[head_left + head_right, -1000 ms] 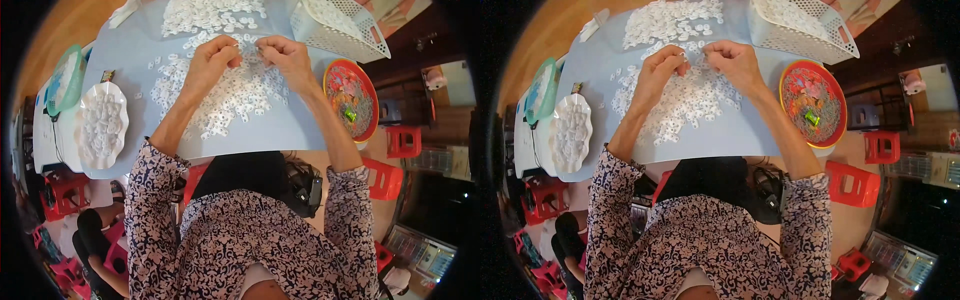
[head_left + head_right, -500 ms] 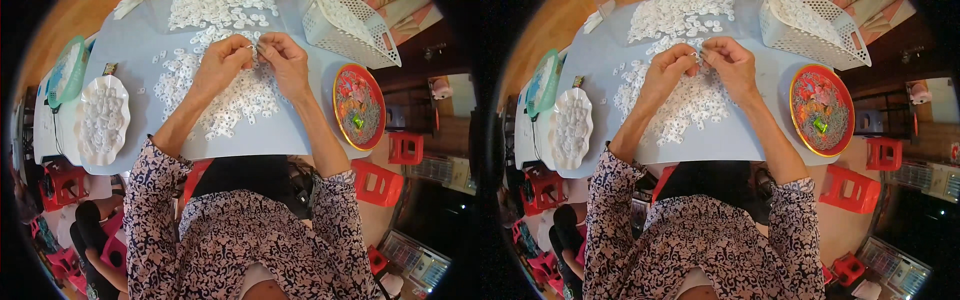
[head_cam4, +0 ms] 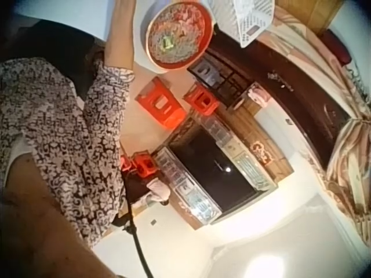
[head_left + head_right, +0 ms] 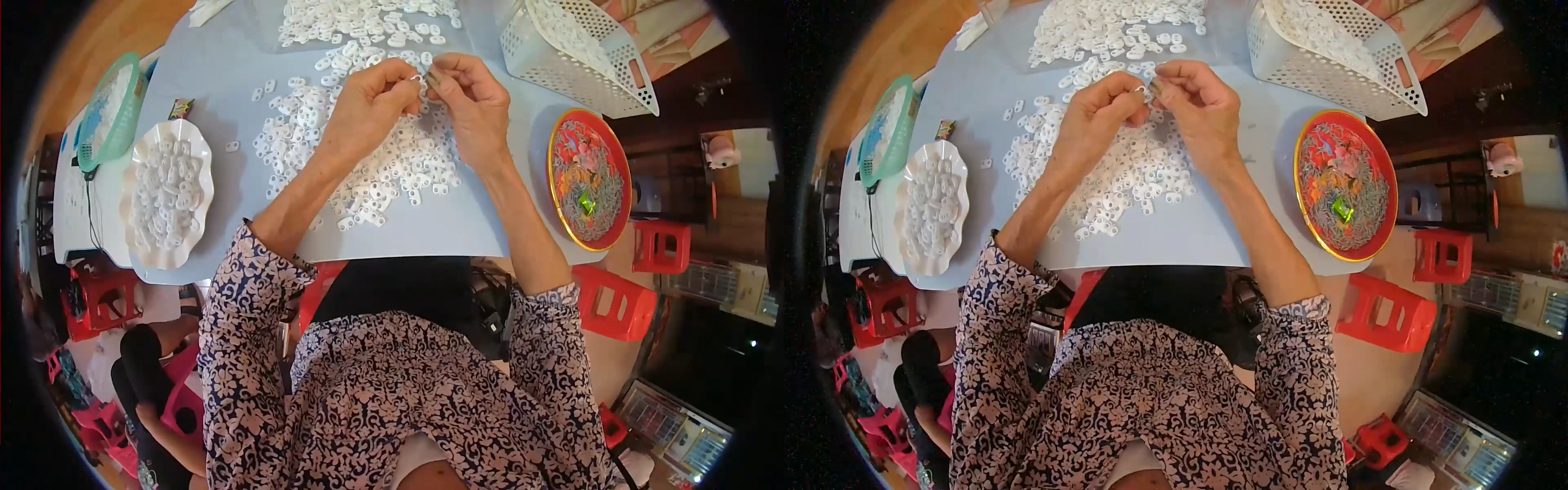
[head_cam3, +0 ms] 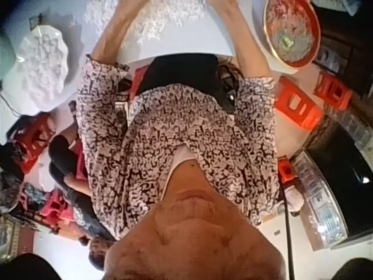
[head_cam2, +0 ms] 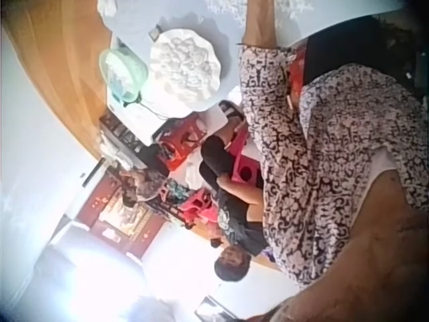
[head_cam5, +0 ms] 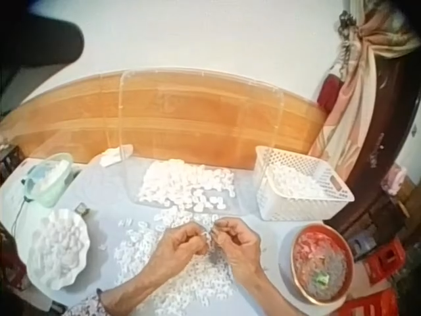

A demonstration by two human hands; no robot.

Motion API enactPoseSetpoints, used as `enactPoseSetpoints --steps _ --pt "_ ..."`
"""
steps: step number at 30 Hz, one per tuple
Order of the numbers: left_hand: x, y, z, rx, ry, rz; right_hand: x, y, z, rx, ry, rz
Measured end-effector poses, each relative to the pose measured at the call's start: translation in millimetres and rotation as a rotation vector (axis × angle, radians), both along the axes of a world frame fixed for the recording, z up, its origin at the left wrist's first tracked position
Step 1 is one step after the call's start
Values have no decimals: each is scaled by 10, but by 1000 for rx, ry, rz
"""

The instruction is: Assembling small white plastic clips or components by hand at a table.

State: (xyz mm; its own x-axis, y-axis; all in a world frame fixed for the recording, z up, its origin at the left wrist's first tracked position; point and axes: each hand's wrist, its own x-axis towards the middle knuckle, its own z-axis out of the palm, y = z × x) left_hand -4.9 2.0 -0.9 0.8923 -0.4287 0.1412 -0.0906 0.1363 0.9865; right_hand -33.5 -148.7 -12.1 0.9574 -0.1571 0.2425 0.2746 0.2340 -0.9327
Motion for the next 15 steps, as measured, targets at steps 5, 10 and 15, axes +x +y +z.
enactPoseSetpoints --steps 5,10,15 --pt "17 20 7 35 11 -45 -13 -13 23 -19 -36 9" --pt "30 37 29 33 6 -66 10 -49 32 -66 -42 -10" --pt "18 23 17 26 -25 -55 2 -40 34 -101 -88 3"
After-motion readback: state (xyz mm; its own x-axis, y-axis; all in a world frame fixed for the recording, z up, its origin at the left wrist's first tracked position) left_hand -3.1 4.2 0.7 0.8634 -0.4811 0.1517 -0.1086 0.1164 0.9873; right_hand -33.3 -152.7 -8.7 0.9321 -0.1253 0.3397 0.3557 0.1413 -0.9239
